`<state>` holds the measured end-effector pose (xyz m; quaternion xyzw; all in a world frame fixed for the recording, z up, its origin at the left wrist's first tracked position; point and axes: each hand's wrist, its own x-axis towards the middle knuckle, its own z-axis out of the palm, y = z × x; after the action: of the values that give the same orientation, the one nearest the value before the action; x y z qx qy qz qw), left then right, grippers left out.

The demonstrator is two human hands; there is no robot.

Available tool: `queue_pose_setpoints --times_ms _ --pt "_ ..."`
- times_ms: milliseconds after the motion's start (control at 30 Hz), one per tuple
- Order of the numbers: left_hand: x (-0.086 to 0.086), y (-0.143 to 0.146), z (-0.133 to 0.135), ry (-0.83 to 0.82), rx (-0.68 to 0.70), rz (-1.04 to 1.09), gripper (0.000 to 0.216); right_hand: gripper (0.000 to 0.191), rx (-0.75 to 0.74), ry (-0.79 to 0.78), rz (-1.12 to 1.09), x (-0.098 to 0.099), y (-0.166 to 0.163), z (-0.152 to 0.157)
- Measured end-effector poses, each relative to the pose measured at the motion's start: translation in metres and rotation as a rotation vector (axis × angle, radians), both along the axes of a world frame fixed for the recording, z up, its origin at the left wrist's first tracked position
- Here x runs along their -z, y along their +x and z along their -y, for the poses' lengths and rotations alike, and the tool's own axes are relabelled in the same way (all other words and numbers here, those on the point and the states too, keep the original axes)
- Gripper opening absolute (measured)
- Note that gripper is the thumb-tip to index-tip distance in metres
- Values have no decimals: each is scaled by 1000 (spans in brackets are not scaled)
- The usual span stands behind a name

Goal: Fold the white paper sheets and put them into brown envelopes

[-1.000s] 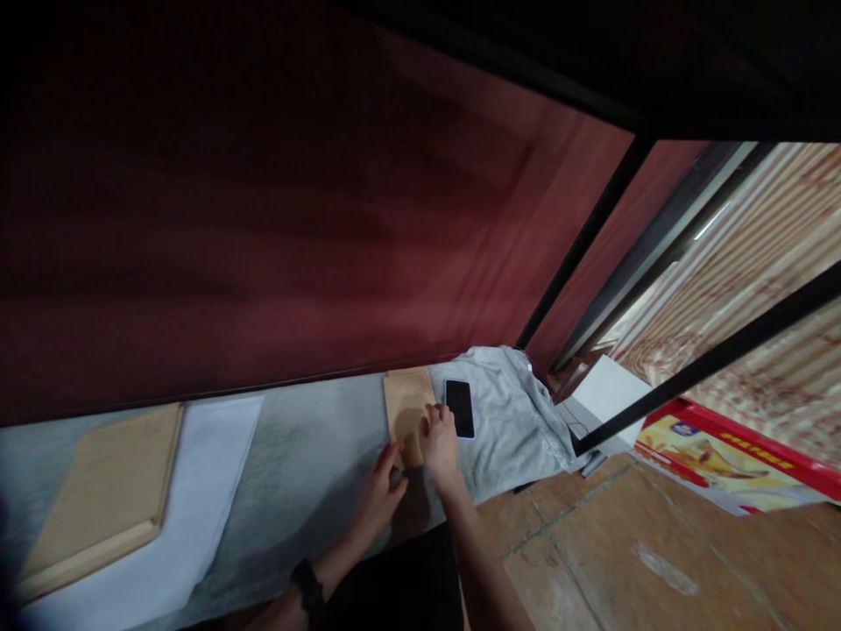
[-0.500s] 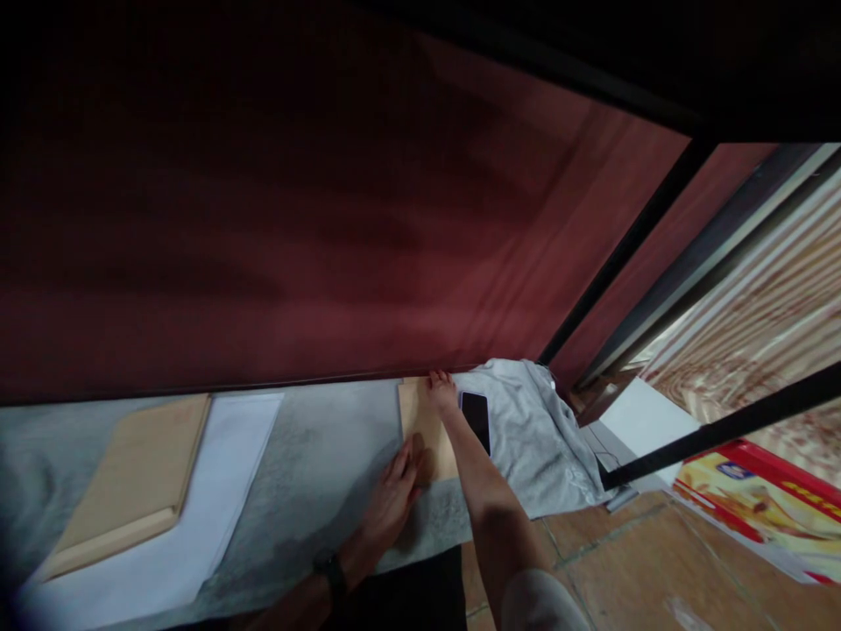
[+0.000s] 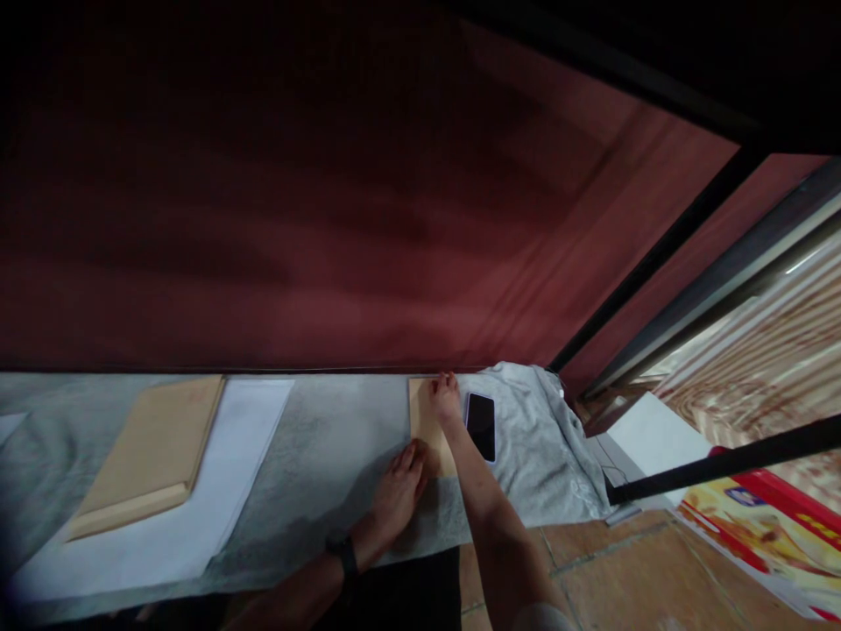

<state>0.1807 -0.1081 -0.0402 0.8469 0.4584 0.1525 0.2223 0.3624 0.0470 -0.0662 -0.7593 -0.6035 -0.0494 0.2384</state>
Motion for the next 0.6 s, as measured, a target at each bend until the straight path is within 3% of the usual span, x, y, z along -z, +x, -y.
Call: queue_pose_setpoints --times_ms 200,367,500,600 --pt "-7 3 -4 -1 -24 -26 48 49 -6 61 -12 -3 -8 10" --pt "-7 -12 1 56 50 -5 57 48 -57 101 -24 -16 -25 33" --pt "-6 -60 12 144 94 -20 58 49 -227 148 -78 -7 -74 80" --pt "-5 -122 22 165 -3 -49 56 50 -364 127 -159 4 -124 133"
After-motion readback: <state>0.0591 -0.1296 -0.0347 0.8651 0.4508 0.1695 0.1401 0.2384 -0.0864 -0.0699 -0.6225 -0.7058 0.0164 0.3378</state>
